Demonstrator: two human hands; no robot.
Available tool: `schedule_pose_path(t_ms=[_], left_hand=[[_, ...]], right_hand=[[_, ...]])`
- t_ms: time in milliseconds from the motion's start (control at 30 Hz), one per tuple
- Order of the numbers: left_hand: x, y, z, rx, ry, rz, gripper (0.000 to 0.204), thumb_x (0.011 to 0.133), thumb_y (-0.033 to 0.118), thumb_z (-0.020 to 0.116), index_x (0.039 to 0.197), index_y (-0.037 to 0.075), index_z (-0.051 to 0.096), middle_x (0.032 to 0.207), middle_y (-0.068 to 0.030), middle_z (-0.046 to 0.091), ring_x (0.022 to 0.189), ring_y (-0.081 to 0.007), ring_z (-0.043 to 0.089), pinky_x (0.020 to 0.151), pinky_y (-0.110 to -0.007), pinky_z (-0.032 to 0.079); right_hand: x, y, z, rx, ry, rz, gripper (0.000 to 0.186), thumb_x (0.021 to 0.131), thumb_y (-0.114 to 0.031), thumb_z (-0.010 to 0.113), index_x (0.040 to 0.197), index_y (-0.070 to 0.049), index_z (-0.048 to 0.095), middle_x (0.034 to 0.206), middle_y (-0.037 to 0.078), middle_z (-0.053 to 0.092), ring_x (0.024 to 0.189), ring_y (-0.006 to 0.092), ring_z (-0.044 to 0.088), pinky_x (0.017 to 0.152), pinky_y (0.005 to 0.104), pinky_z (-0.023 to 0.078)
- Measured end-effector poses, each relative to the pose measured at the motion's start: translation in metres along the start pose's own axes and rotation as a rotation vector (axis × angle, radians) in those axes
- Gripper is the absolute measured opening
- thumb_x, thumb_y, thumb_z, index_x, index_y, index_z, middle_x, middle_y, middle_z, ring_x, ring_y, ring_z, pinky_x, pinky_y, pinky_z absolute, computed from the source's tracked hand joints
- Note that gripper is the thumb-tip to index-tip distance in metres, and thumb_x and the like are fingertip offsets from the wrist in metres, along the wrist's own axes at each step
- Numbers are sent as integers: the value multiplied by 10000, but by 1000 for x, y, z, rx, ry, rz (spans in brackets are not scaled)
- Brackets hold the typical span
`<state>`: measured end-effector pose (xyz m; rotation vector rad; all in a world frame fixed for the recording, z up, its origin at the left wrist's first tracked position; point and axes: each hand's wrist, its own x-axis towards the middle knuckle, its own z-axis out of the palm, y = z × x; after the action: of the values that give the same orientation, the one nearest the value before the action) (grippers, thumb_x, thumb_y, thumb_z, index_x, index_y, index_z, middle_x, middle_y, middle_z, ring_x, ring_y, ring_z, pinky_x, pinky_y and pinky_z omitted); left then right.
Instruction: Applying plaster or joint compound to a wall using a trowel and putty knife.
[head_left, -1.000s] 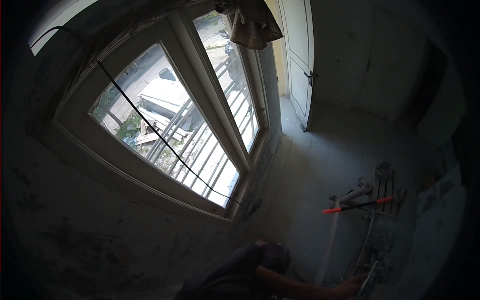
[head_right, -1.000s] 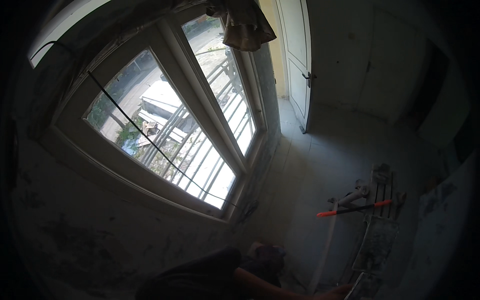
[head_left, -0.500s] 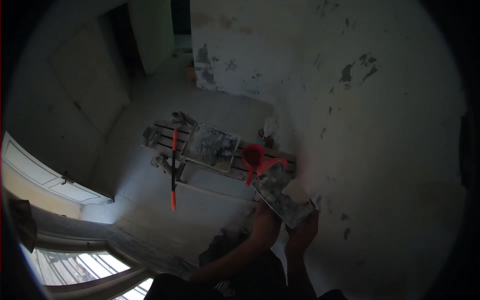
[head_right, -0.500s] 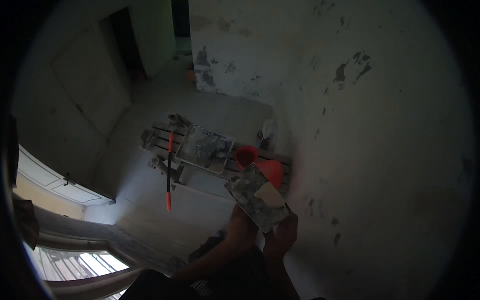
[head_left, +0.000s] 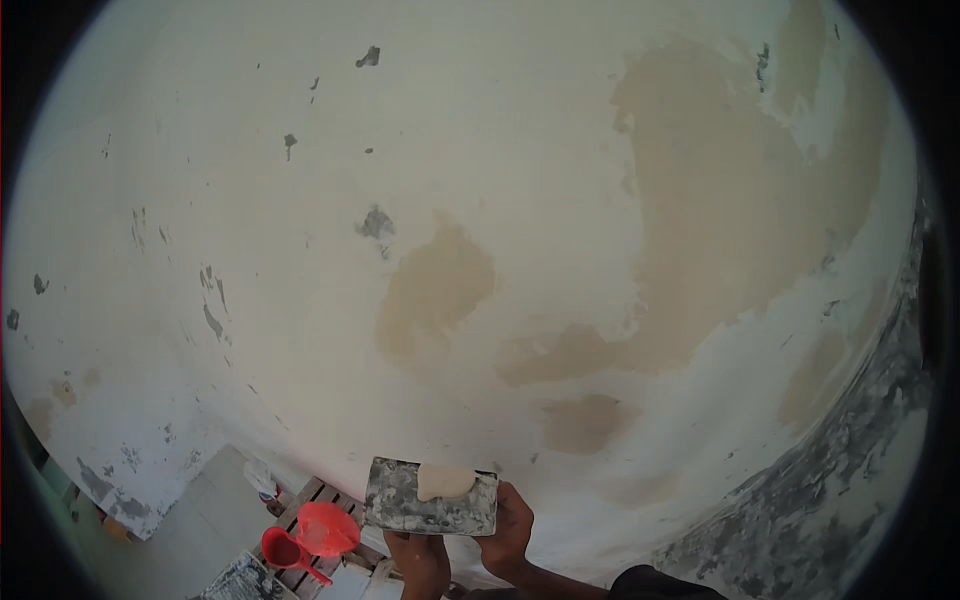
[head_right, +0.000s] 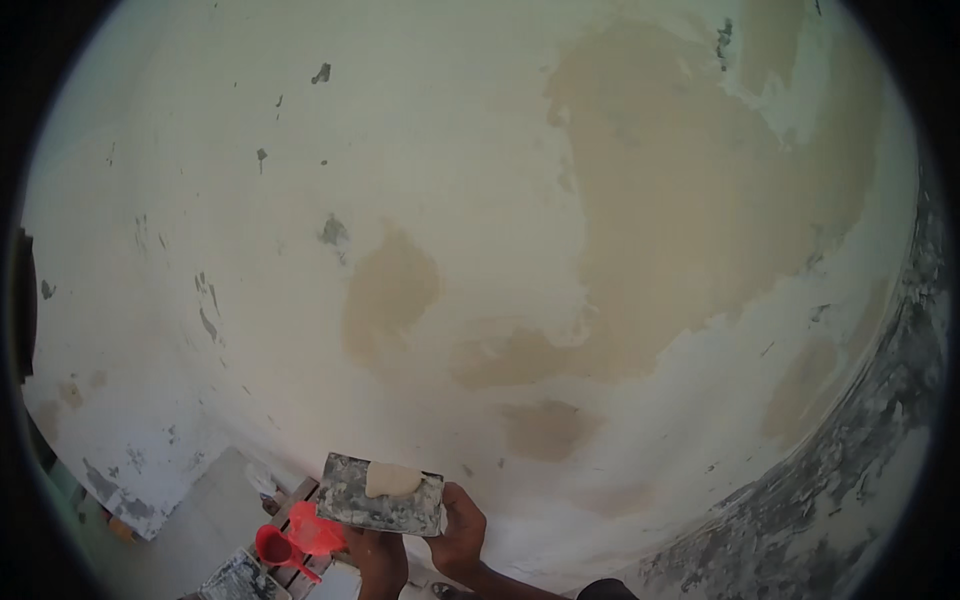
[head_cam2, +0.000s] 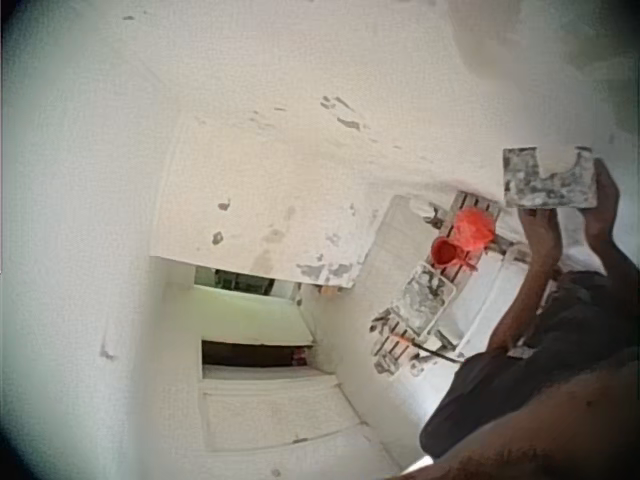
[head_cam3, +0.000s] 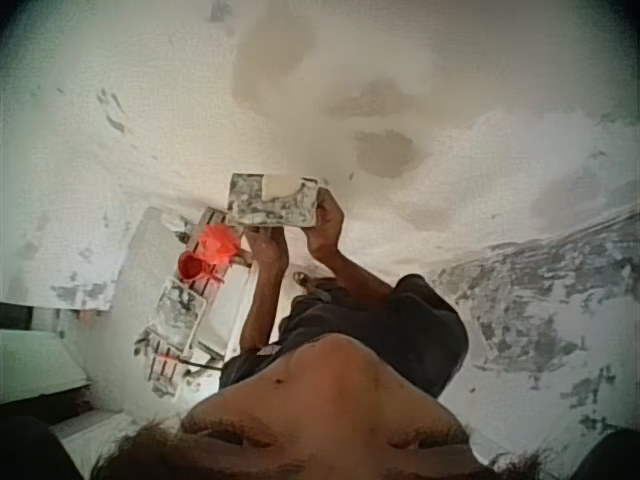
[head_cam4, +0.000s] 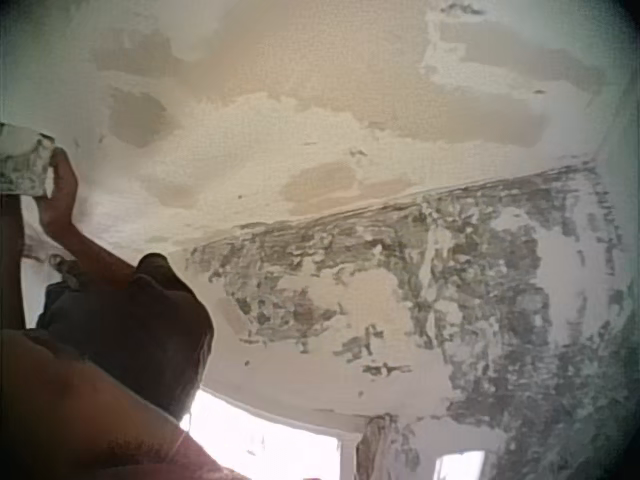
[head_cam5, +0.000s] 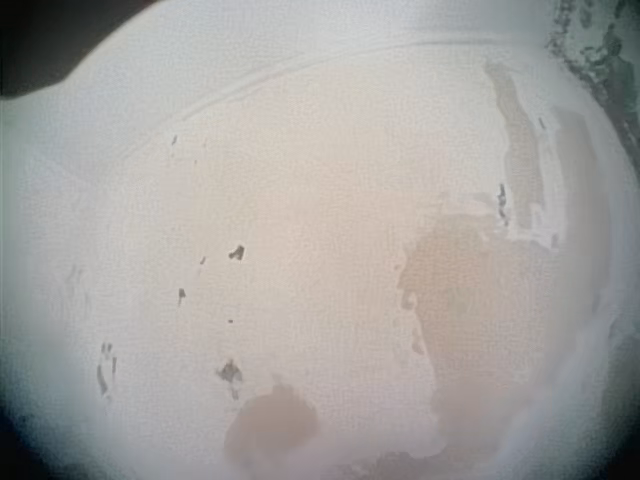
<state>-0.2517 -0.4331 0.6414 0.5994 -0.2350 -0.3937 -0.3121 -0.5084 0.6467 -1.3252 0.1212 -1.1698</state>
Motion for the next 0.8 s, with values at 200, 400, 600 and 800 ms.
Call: schedule_pose_path(t_ms=[200,400,600,800], left_hand=[[13,2,66,212,-406,111,404,831,-68,659,1191,-16,482,1079,-56,596,994,-107,578,878,-265,470],[-2,-17,160,70,-589,103,316,813,-101,667,1038,15,477,988,-48,593,902,-64,565,808,-224,462],[-33,-26,245,-118,-743,50,340,822,-114,664,1052,12,449,980,-87,624,903,-90,607,805,-234,494],[-48,-37,293,-304,-903,303,313,828,-85,664,1028,-20,433,983,-120,603,931,-115,592,839,-235,462]], right_hand=[[17,-75,-35,78,222,-141,357,779,123,656,1103,29,540,1044,72,644,956,136,632,854,294,520],[50,-112,-69,41,442,-442,303,866,-58,674,1056,-38,439,1071,75,574,1007,129,548,909,305,442],[66,-151,-116,-831,583,-1156,331,738,41,711,967,-129,543,1137,117,403,1106,285,473,938,414,432],[114,-220,-145,-1377,733,-1475,354,741,-169,812,989,-235,568,1157,62,415,1133,330,439,887,469,428]])
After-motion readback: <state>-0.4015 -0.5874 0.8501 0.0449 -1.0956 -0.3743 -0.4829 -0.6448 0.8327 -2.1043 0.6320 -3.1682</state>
